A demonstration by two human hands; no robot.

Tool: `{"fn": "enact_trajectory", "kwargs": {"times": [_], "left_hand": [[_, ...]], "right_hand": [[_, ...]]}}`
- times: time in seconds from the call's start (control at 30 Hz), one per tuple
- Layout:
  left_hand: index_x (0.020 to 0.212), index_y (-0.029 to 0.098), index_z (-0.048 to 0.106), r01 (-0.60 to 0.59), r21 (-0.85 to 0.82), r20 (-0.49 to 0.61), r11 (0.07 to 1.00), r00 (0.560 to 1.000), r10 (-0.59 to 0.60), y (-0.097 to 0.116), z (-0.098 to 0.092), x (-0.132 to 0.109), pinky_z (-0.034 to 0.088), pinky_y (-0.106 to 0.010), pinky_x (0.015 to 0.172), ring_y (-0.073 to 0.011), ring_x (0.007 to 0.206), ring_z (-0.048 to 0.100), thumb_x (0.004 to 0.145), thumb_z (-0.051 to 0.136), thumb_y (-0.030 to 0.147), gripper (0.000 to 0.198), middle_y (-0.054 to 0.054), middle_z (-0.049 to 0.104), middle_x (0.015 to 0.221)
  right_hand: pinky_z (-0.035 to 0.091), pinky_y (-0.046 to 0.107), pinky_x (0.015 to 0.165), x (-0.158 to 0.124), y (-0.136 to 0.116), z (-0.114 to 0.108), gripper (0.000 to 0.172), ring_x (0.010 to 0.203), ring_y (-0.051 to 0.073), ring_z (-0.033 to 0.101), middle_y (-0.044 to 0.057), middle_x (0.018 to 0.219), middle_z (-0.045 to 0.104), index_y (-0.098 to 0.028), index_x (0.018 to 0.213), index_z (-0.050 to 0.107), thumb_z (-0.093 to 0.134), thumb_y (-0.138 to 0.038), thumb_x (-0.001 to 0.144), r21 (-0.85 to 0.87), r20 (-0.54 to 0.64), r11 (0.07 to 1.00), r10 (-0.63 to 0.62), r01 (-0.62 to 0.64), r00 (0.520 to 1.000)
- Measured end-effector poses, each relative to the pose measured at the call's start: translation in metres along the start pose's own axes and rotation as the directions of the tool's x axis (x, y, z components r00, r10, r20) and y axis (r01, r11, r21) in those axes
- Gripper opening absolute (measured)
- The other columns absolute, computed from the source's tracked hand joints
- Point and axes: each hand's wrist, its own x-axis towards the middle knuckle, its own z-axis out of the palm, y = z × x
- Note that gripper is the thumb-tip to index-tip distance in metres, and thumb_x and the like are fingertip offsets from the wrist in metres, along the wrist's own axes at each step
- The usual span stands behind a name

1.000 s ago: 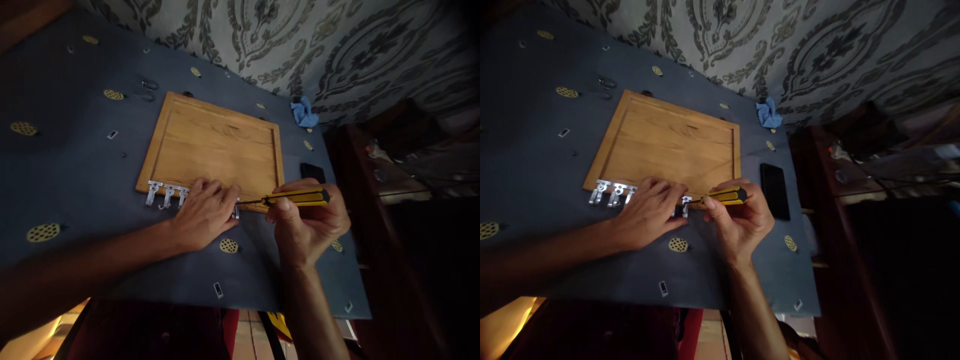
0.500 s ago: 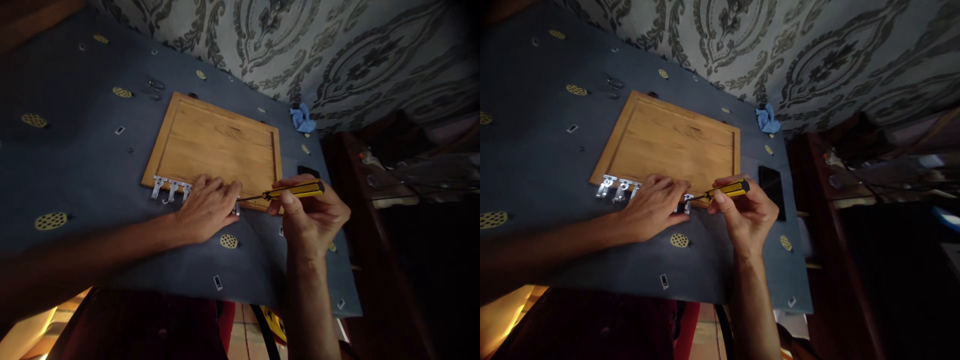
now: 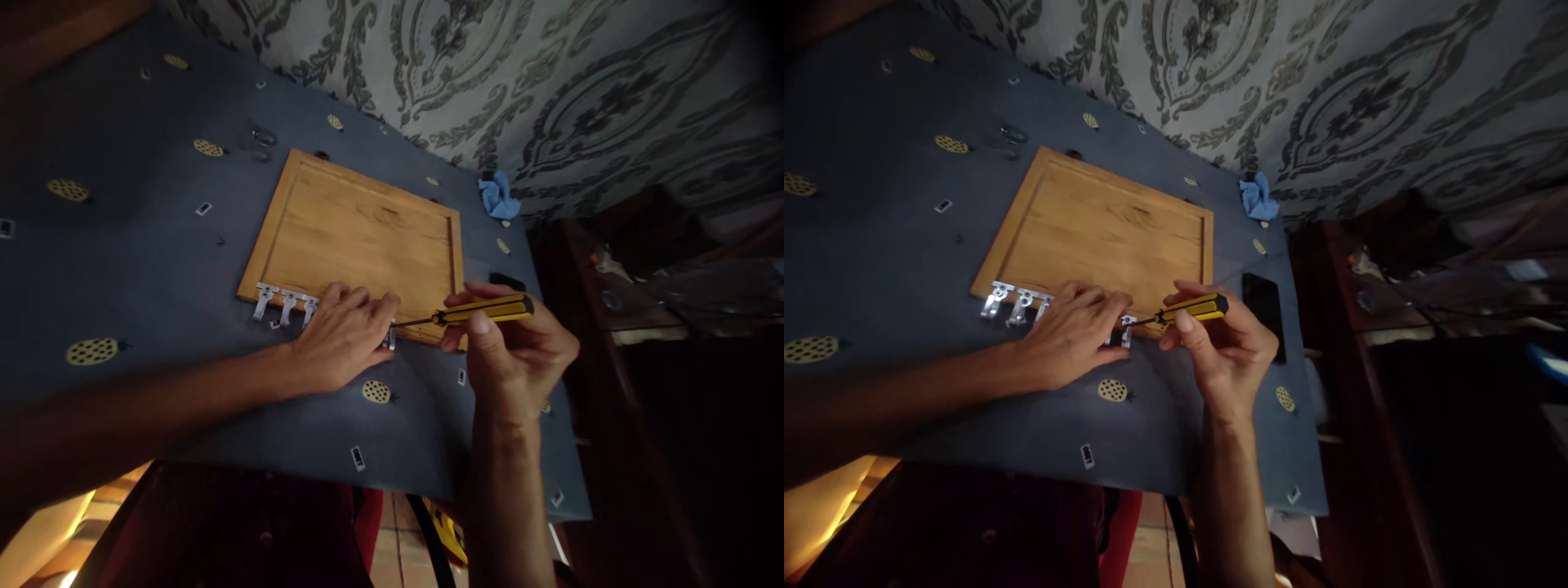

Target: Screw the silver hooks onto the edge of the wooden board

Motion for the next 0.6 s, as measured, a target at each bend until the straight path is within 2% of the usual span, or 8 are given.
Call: {"fn": "enact_trajectory", "kwargs": {"times": [0.07,0.13,0.27,0.37,0.43,0.6], "left_hand": [[0.126,0.012,0.048,0.004,-0.001,0.017,1.0,1.0,-0.004,0.001,-0.001,0.0,0.037,-0.041,0.091,-0.0292,0.107,0.062,0.089,0.074,0.042,0.054,-0.01,0.07,0.107],[0.125,0.012,0.049,0.009,-0.006,0.039,1.0,0.999,-0.009,0.001,-0.003,0.0,0.037,-0.041,0.091,-0.0294,0.109,0.062,0.09,0.073,0.041,0.052,-0.011,0.07,0.109],[0.125,0.012,0.049,0.021,-0.016,0.048,1.0,0.999,-0.02,0.002,-0.004,0.001,0.037,-0.04,0.092,-0.0297,0.11,0.061,0.09,0.073,0.041,0.052,-0.011,0.07,0.108],[0.124,0.013,0.049,0.014,-0.024,0.041,1.0,0.999,-0.013,0.001,-0.003,0.0,0.036,-0.04,0.093,-0.0295,0.109,0.061,0.09,0.073,0.041,0.051,-0.011,0.07,0.109],[0.124,0.013,0.049,0.012,-0.032,0.038,0.999,0.999,-0.01,0.001,-0.002,0.0,0.036,-0.041,0.093,-0.0294,0.109,0.061,0.09,0.074,0.041,0.051,-0.011,0.07,0.109],[0.125,0.013,0.049,0.027,-0.039,0.053,0.999,0.998,-0.025,0.001,-0.003,0.001,0.036,-0.04,0.092,-0.0292,0.109,0.061,0.089,0.075,0.04,0.051,-0.01,0.071,0.107]], "right_hand": [[0.044,0.023,0.038,-0.002,0.001,0.003,0.012,0.044,0.008,0.057,-0.001,0.083,0.073,-0.023,0.09,0.077,0.081,-0.033,0.084,-0.046,-0.049,0.998,-0.033,0.031,0.998],[0.04,0.023,0.037,-0.005,0.003,0.008,0.015,0.044,0.008,0.054,-0.002,0.078,0.07,-0.021,0.082,0.073,0.084,-0.032,0.081,-0.111,-0.131,0.99,-0.105,0.09,0.986],[0.041,0.023,0.038,-0.009,0.006,0.017,0.023,0.046,0.009,0.055,-0.002,0.074,0.066,-0.02,0.08,0.065,0.082,-0.036,0.082,-0.2,-0.251,0.959,-0.249,0.202,0.935],[0.038,0.022,0.033,-0.006,0.006,0.019,0.024,0.041,0.007,0.052,-0.003,0.075,0.064,-0.021,0.083,0.062,0.073,-0.041,0.089,-0.182,-0.408,0.962,-0.261,0.203,0.875],[0.037,0.022,0.033,-0.003,0.005,0.018,0.026,0.04,0.006,0.05,-0.003,0.072,0.062,-0.02,0.081,0.06,0.071,-0.042,0.09,-0.181,-0.466,0.967,-0.246,0.181,0.85],[0.04,0.02,0.035,-0.002,0.006,0.015,0.029,0.041,0.006,0.051,-0.004,0.069,0.061,-0.019,0.078,0.059,0.074,-0.042,0.088,-0.189,-0.392,0.978,-0.157,0.088,0.907]]}}
